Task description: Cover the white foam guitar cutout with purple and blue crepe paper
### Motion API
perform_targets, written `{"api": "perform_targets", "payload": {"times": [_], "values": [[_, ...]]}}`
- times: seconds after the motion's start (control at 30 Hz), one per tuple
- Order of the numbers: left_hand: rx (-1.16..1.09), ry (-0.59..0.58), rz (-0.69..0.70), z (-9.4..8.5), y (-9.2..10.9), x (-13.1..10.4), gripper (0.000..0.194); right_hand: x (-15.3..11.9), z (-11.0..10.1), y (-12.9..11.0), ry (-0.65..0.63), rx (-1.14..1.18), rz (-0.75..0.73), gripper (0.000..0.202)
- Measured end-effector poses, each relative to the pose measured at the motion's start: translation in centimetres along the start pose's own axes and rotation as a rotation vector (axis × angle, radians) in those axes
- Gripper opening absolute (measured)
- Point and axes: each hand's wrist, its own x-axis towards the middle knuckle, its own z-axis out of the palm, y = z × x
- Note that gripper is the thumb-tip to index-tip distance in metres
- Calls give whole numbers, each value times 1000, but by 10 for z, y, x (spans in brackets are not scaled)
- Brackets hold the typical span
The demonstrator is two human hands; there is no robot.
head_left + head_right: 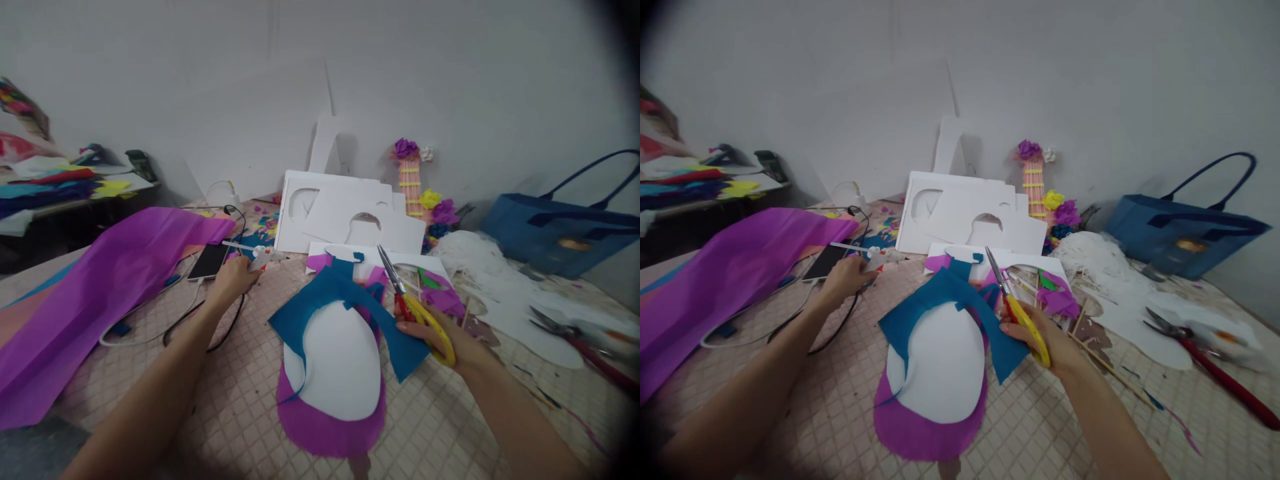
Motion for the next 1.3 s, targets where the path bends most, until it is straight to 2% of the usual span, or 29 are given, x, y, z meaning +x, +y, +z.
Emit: {"api": "perform_targets", "payload": {"times": [0.2,0.3,0.43,0.53,0.63,0.67,0.73,0.8,0.9,1.03,1.13,1.23,1.3], "values": [[2,-3,0,0,1,-4,34,1,2,1,-1,8,3,40],[2,-18,6,-6,2,-7,37,2,2,2,9,19,-1,41],[19,-96,-14,-30,-2,-20,28,2,2,2,17,26,-3,42],[11,-171,-25,-51,-3,-40,27,2,4,3,13,31,-10,42],[-94,-159,121,-59,10,-64,30,1,6,5,3,44,-21,39],[-206,-205,212,-57,18,-72,31,2,8,7,4,51,-24,38],[-524,-378,392,-47,41,-86,30,2,12,9,7,68,-29,37],[-792,-582,481,-30,70,-99,30,2,16,11,11,81,-37,37],[-1115,-866,447,-4,115,-113,38,1,22,14,25,93,-72,36],[-1574,-1056,82,14,156,-117,43,2,26,19,50,112,-117,37],[-1768,-1047,-104,17,166,-114,31,1,29,20,64,127,-123,36],[-1839,-995,-169,17,165,-110,27,-2,32,17,79,127,-125,32],[-1863,-1021,-209,16,163,-108,20,-6,35,15,74,127,-126,30]]}}
